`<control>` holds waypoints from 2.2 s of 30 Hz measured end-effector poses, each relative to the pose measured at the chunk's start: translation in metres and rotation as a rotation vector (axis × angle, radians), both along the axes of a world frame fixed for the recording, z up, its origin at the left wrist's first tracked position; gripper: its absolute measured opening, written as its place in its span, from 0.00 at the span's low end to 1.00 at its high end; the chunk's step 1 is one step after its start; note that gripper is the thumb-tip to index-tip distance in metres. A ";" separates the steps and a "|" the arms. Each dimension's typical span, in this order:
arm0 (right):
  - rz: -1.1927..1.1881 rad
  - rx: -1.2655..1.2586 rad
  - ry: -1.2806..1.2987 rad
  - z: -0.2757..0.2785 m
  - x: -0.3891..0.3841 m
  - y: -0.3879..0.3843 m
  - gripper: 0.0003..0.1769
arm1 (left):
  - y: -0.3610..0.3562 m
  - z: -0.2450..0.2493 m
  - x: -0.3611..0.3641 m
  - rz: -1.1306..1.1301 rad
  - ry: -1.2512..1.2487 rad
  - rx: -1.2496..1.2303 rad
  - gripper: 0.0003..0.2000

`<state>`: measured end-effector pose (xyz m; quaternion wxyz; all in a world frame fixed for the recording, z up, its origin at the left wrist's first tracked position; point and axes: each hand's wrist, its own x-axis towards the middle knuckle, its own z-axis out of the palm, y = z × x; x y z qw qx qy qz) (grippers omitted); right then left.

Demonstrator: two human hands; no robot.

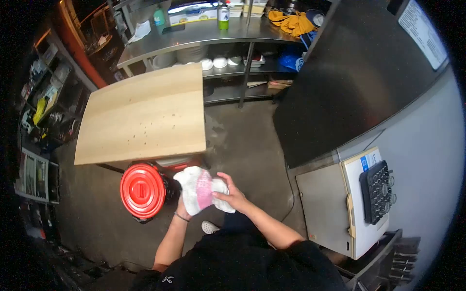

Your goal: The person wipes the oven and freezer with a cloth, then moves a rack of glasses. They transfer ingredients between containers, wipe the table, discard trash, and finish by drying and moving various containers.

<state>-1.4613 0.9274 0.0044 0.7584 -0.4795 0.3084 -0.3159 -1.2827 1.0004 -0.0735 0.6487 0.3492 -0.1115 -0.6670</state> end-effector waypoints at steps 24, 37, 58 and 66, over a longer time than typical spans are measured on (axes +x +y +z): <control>-0.115 -1.282 0.427 0.187 -0.129 -0.236 0.16 | -0.209 0.081 -0.074 -0.028 -1.165 -0.274 0.32; 0.489 -0.410 1.431 -0.322 -0.153 -0.005 0.14 | 0.053 -0.085 0.046 -0.895 -1.268 0.669 0.19; -1.595 -1.013 1.216 -0.063 -0.250 -0.259 0.20 | 0.042 -0.084 0.117 -0.685 -1.396 0.614 0.14; 1.452 0.377 0.824 -0.303 -0.219 0.322 0.19 | 0.094 -0.077 0.137 -0.722 -1.440 0.824 0.13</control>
